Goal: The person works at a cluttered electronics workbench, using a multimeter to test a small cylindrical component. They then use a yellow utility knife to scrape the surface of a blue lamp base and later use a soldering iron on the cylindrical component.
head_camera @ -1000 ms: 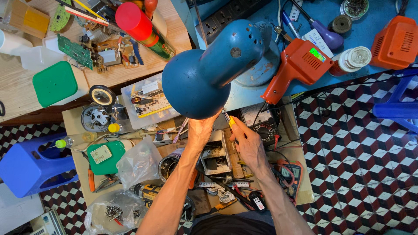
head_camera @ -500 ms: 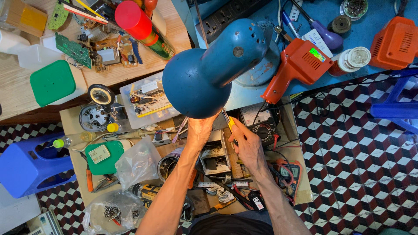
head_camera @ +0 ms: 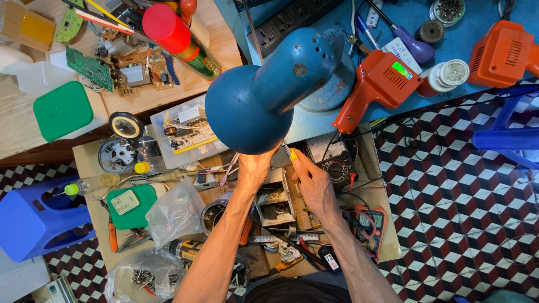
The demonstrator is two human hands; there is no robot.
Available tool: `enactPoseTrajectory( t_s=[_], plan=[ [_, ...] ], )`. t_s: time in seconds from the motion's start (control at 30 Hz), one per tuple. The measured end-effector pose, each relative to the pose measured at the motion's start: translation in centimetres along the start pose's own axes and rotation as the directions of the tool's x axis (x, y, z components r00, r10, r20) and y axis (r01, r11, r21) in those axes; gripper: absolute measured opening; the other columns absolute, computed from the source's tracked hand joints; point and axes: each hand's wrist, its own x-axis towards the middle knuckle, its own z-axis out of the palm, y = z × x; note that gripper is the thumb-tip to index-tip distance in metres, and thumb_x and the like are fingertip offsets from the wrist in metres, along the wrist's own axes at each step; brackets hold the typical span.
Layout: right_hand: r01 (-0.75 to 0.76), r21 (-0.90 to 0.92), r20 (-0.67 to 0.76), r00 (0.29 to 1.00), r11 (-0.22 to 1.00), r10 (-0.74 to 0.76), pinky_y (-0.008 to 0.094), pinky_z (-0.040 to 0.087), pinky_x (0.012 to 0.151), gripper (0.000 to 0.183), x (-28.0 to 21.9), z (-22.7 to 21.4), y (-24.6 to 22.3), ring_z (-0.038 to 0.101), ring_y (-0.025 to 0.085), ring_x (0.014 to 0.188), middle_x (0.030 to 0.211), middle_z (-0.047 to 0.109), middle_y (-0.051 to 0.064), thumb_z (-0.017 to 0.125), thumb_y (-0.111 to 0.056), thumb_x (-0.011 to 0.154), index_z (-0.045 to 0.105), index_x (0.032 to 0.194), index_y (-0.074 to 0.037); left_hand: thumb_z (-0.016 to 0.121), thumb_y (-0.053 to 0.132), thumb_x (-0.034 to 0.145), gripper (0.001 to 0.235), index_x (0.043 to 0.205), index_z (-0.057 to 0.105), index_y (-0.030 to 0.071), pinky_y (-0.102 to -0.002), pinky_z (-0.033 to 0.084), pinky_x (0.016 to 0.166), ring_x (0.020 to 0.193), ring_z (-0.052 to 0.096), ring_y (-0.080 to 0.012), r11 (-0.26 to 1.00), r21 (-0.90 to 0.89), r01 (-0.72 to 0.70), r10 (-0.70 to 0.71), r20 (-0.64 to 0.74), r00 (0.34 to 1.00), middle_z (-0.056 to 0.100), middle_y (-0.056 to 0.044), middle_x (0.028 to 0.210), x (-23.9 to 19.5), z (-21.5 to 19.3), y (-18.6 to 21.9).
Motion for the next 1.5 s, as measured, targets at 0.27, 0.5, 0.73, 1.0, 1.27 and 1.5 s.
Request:
enactPoseTrajectory(
  t_s=[0.27,0.5,0.73,1.0,1.27,1.5],
  plan=[
    [0.074,-0.070,-0.014,0.997,0.995,-0.075,0.030,0.048,0.062,0.048,0.8,0.5,0.3,0.052,0.010,0.066,0.077,0.061,0.002,0.049,-0.038,0.103,0.058,0.147,-0.021,0.076,0.017,0.095,0.039,0.128,0.066,0.000,-0.032,0.057,0.088,0.101,0.067,-0.0179,0.997,0.043,0.061,-0.059,-0.027,0.998,0.071,-0.012,0.117,-0.1,0.2,-0.8],
    [0.169,-0.077,-0.028,0.985,0.983,-0.171,0.031,0.051,0.072,0.048,0.4,0.3,1.3,0.060,0.013,0.074,0.077,0.064,0.005,0.049,-0.039,0.104,0.056,0.147,-0.018,0.076,0.019,0.092,0.035,0.122,0.067,0.002,-0.029,0.056,0.076,0.085,0.064,-0.0134,0.989,0.075,0.128,-0.128,-0.011,0.992,0.071,-0.005,0.098,0.1,0.1,-0.6],
    [0.113,-0.105,-0.015,0.993,0.988,-0.115,0.032,0.050,0.064,0.047,0.8,0.2,0.8,0.057,0.014,0.066,0.075,0.063,0.005,0.048,-0.036,0.103,0.057,0.146,-0.018,0.077,0.020,0.093,0.030,0.118,0.070,0.003,-0.031,0.057,0.076,0.085,0.067,-0.0141,0.993,0.084,0.077,-0.076,-0.021,0.997,0.072,-0.005,0.098,0.2,0.3,-0.2],
    [0.341,-0.100,-0.091,0.932,0.935,-0.350,0.031,0.055,0.068,0.041,0.4,0.8,0.0,0.067,0.012,0.077,0.089,0.072,0.008,0.054,-0.026,0.105,0.058,0.142,-0.010,0.076,0.020,0.093,0.032,0.119,0.069,0.001,-0.031,0.056,0.076,0.085,0.064,-0.0153,0.980,0.131,0.151,-0.147,-0.041,0.988,0.070,-0.007,0.098,-0.1,0.4,-0.6],
    [0.413,-0.216,-0.128,0.886,0.885,-0.445,0.037,0.057,0.076,0.036,0.3,1.0,0.1,0.072,0.026,0.089,0.104,0.073,0.021,0.054,-0.022,0.106,0.061,0.137,-0.006,0.076,0.019,0.093,0.039,0.126,0.065,0.000,-0.034,0.055,0.091,0.104,0.067,-0.0174,0.995,0.095,-0.026,0.031,-0.044,0.999,0.070,-0.009,0.117,-0.3,0.1,-1.3],
    [0.376,-0.288,-0.136,0.894,0.881,-0.426,0.041,0.059,0.078,0.036,0.5,1.8,-0.2,0.073,0.033,0.094,0.106,0.072,0.023,0.052,-0.021,0.105,0.059,0.137,-0.006,0.075,0.022,0.091,0.040,0.125,0.068,0.002,-0.042,0.057,0.084,0.097,0.068,-0.0260,0.972,-0.035,0.231,-0.233,-0.092,0.968,0.071,-0.018,0.113,-0.1,0.1,-2.0]
  ],
)
